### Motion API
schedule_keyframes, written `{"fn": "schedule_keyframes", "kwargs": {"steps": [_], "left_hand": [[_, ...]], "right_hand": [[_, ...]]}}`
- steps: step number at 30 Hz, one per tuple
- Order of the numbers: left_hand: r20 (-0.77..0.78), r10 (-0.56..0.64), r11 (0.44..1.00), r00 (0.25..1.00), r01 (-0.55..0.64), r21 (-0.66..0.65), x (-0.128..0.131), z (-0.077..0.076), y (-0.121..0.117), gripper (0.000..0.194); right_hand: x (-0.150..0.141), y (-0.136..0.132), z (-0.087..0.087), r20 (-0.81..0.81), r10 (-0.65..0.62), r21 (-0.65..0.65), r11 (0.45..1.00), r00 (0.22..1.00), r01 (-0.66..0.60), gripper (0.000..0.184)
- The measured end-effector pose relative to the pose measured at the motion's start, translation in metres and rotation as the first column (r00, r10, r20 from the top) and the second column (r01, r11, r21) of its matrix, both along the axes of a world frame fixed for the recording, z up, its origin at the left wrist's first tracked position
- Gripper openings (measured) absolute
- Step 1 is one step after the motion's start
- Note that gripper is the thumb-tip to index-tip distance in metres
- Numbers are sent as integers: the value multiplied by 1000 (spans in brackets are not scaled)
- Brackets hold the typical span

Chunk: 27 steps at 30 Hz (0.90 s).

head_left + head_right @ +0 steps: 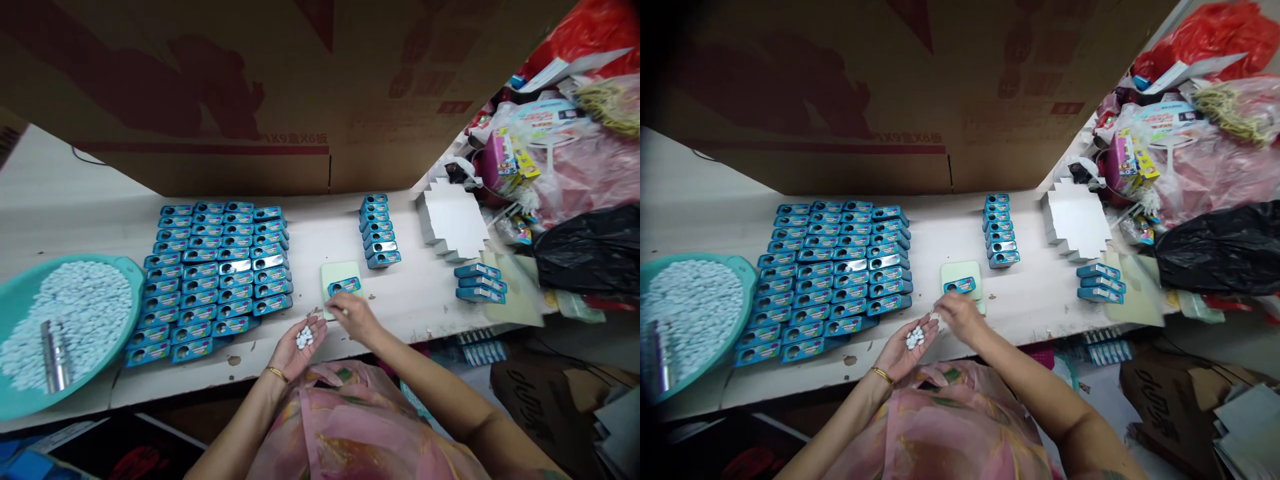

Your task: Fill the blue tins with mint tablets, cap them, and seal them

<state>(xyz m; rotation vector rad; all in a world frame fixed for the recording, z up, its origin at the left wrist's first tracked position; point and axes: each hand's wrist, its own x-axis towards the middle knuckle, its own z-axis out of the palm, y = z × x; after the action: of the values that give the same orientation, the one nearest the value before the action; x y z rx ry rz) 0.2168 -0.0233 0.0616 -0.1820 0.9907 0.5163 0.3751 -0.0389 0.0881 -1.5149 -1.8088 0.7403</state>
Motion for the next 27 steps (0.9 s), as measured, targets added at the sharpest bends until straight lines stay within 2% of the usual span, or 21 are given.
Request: {"fn": "schedule_keyframes", "kwargs": {"steps": [2, 3, 4, 7, 8, 9, 12, 15, 22, 27], "left_hand": [[31, 14, 999, 999, -13, -38, -4, -3, -5, 10], [41, 6, 999, 999, -4, -54, -9, -5, -8, 9], [51, -11, 998, 999, 15, -65, -15, -7, -11, 8], [46, -40, 998, 998, 43, -54, -40, -16, -17, 12], [28, -24, 999, 999, 25, -46, -49, -19, -19, 13], [1, -5, 999, 1000, 5, -44, -58, -22, -21, 13], [-86, 41, 998, 995, -45, -49, -82, -30, -26, 13], [-129, 70, 996, 989, -78, -53, -95, -34, -30, 13], [-154, 123, 990, 980, -132, -50, -109, -32, -36, 15], [-183, 160, 983, 970, -173, -62, -119, -34, -37, 15]], "right_hand": [[-14, -12, 1, 10, 138, 11, 990, 990, -138, 13], [-15, -16, 0, 27, 147, 29, 989, 989, -148, 15], [-11, -19, -1, 47, 97, 55, 994, 994, -99, 16], [29, -18, -10, 104, -222, 102, 972, 970, 211, 23], [46, -14, -12, 138, -280, 87, 959, 950, 270, 28], [62, -11, -15, 177, -282, 70, 959, 943, 274, 34], [86, 2, -19, 279, -146, -10, 988, 949, 155, 51], [79, 12, -21, 339, -54, -80, 993, 939, 86, 58], [59, 18, -34, 414, 7, -136, 989, 910, 54, 61], [54, 20, -33, 446, 45, -164, 986, 894, 32, 55]]}}
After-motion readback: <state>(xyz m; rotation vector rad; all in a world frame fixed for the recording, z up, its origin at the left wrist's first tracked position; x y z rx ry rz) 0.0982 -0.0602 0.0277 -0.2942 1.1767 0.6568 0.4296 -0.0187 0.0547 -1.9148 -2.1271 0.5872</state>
